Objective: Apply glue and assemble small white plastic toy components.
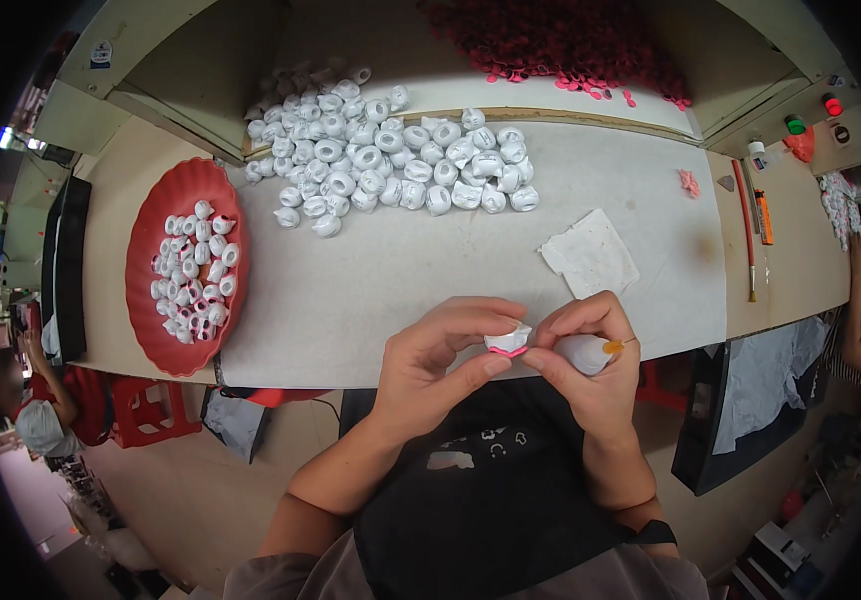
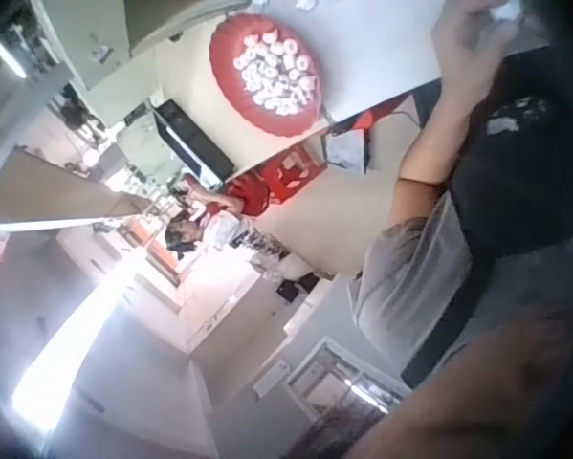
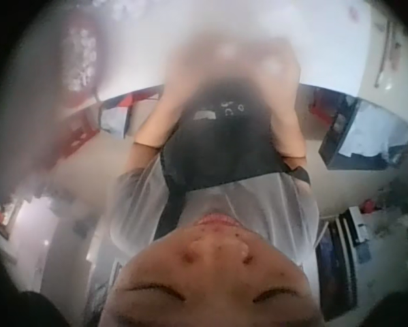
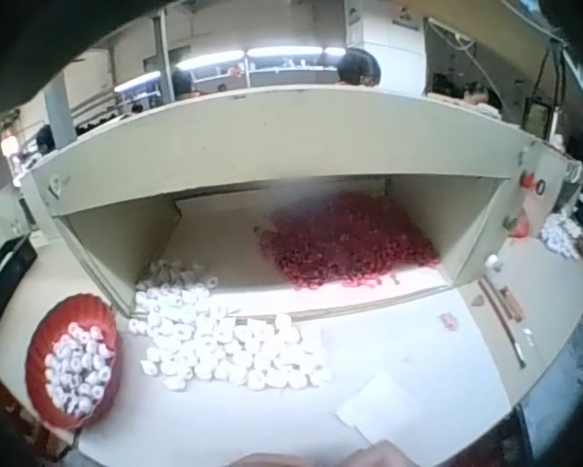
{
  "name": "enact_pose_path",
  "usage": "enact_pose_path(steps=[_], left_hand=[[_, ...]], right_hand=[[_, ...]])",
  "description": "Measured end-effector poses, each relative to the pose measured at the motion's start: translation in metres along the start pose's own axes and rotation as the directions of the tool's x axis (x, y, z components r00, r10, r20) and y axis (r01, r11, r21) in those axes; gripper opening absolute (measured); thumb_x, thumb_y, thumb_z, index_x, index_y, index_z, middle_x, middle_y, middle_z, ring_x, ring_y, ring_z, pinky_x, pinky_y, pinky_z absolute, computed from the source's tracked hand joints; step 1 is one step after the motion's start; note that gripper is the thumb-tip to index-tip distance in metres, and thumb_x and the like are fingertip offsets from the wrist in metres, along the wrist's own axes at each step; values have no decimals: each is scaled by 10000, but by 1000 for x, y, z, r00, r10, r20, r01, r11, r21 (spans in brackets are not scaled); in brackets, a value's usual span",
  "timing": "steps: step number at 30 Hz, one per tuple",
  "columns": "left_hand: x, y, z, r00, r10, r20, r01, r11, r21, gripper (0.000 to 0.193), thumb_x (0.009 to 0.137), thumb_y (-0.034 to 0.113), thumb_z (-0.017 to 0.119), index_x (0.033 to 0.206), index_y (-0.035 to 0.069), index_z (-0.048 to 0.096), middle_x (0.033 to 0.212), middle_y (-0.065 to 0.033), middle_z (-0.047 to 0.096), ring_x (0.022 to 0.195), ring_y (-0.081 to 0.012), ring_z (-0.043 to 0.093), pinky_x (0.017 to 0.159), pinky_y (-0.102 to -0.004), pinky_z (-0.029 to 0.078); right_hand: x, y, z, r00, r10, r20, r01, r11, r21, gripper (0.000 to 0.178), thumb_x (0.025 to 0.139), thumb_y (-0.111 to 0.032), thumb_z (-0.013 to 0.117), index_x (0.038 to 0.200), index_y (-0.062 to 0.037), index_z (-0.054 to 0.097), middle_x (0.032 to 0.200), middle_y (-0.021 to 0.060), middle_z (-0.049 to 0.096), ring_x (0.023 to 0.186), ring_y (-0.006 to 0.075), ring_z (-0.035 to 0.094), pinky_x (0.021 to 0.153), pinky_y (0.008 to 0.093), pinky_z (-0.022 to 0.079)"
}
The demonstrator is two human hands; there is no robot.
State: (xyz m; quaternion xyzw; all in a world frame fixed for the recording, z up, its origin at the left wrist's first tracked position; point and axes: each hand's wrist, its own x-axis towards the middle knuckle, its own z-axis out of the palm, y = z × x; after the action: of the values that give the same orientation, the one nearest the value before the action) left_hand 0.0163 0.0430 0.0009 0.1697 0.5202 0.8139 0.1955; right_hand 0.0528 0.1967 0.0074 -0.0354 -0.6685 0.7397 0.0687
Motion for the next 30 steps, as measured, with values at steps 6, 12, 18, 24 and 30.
enact_pose_path(steps=[6,12,18,24,30], left_hand=[[-3,-2,0,1000,27,-16,-28,998,-61,226,748,-71,527,966,-13,536,1034,-151,523,1008,-217,480,858,-321,373],[-8,-5,0,999,14,-45,-15,999,-30,244,738,-67,539,976,-9,538,1009,-128,548,1035,-208,467,888,-327,349],[-6,-5,0,996,87,-10,-85,988,126,243,735,-68,542,972,-16,550,986,-118,568,1019,-208,489,885,-310,361],[-9,-5,2,994,94,-55,-85,987,137,229,737,-55,552,963,-24,554,988,-123,569,961,-198,521,851,-305,393],[-9,-3,-5,996,-83,-28,77,983,-168,210,770,-23,536,979,-32,542,996,-132,559,940,-180,525,816,-292,423]], right_hand=[[0,-8,4,989,101,104,-112,987,115,300,671,21,642,947,-18,531,760,28,559,655,52,495,586,176,388],[-1,0,3,986,53,158,-65,995,73,308,693,44,593,992,-14,544,811,42,589,644,42,502,580,170,386],[-3,5,4,993,17,116,-26,997,75,290,684,37,600,965,-22,560,755,19,577,649,35,495,571,162,375],[-3,6,4,989,95,111,-117,969,218,265,691,30,605,950,-7,566,739,27,571,645,47,503,560,157,379],[2,5,2,966,178,186,-227,929,291,237,700,12,615,932,16,566,727,55,576,598,74,521,515,169,411]])
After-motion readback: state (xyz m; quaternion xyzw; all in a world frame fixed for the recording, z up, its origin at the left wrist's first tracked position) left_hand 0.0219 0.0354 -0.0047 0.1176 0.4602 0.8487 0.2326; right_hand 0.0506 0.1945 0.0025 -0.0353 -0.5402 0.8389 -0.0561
